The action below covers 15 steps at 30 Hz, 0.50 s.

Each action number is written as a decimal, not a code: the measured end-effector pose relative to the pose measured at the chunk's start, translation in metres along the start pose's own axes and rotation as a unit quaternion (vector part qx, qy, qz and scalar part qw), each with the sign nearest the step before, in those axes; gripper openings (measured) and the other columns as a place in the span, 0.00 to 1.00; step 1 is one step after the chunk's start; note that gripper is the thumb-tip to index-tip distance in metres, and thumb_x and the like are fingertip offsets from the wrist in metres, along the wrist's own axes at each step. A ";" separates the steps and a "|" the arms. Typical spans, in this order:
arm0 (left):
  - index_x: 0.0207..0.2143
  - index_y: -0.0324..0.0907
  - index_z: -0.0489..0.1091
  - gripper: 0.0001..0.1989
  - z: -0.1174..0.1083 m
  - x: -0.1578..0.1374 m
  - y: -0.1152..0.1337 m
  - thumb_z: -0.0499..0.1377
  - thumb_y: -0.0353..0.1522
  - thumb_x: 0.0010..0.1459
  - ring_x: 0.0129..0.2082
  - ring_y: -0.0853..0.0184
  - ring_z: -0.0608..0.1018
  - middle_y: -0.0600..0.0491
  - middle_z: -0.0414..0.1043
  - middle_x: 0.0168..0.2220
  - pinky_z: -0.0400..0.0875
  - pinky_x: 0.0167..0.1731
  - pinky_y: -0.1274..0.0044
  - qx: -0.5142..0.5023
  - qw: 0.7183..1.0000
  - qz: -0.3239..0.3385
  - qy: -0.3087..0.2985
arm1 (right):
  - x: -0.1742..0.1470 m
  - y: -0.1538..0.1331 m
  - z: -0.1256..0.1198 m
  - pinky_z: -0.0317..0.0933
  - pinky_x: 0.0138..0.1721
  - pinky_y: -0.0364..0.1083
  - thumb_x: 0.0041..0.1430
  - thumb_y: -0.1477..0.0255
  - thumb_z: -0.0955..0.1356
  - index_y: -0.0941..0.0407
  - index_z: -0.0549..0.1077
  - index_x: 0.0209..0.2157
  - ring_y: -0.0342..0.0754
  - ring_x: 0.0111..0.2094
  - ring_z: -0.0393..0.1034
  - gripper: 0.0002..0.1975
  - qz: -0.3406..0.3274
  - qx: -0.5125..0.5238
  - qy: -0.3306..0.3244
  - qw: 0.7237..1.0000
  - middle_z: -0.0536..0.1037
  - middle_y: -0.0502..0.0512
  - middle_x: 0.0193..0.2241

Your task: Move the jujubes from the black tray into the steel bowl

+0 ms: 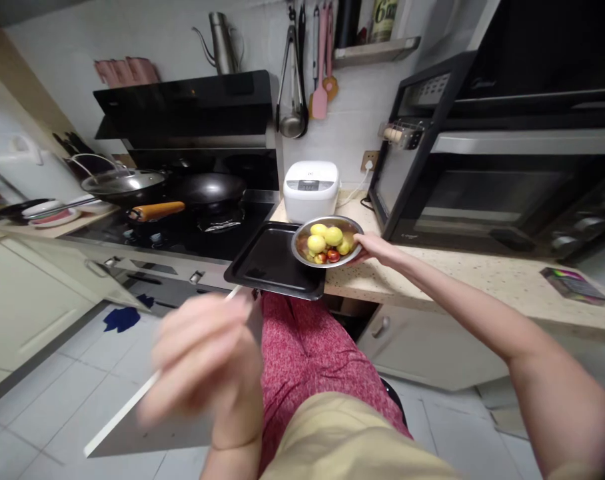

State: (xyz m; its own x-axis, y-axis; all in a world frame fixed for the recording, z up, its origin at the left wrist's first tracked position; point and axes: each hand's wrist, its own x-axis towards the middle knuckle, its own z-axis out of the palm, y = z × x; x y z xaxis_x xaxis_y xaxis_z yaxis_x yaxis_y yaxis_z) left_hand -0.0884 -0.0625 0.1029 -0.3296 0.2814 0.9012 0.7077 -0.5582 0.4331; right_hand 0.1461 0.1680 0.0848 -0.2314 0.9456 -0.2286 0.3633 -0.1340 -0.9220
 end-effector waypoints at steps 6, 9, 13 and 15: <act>0.66 0.46 0.63 0.25 0.046 -0.006 -0.051 0.57 0.41 0.70 0.66 0.54 0.69 0.43 0.66 0.65 0.65 0.64 0.59 0.068 0.958 -0.111 -0.256 | 0.015 -0.025 0.034 0.76 0.31 0.46 0.62 0.71 0.66 0.60 0.79 0.45 0.53 0.29 0.81 0.14 -0.039 -0.092 -0.035 0.994 0.84 0.61 0.28; 0.72 0.44 0.54 0.39 0.062 -0.023 -0.080 0.65 0.41 0.64 0.71 0.47 0.62 0.37 0.54 0.72 0.62 0.67 0.56 0.115 0.914 -0.185 -0.342 | 0.020 -0.032 0.046 0.75 0.31 0.46 0.63 0.69 0.66 0.60 0.78 0.49 0.53 0.30 0.81 0.16 -0.064 -0.131 -0.042 0.988 0.85 0.62 0.32; 0.74 0.45 0.49 0.46 0.072 -0.038 -0.099 0.68 0.42 0.61 0.72 0.45 0.61 0.36 0.48 0.74 0.63 0.66 0.56 0.146 0.885 -0.232 -0.376 | 0.026 -0.037 0.056 0.74 0.30 0.45 0.64 0.69 0.65 0.60 0.77 0.51 0.54 0.31 0.81 0.17 -0.089 -0.183 -0.047 0.978 0.85 0.63 0.34; 0.74 0.45 0.47 0.48 0.073 -0.040 -0.100 0.68 0.43 0.61 0.72 0.43 0.60 0.35 0.44 0.75 0.64 0.66 0.56 0.151 0.875 -0.247 -0.388 | 0.029 -0.038 0.058 0.74 0.29 0.45 0.64 0.69 0.64 0.60 0.77 0.49 0.54 0.30 0.81 0.17 -0.100 -0.208 -0.050 0.972 0.85 0.63 0.33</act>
State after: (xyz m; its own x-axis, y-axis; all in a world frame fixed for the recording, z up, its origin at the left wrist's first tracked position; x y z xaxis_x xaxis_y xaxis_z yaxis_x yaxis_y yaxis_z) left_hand -0.1002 0.0395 0.0222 -0.2013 0.9408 0.2728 0.7695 -0.0205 0.6383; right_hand 0.0727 0.1837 0.0951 -0.4137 0.9041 -0.1072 0.6303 0.1994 -0.7503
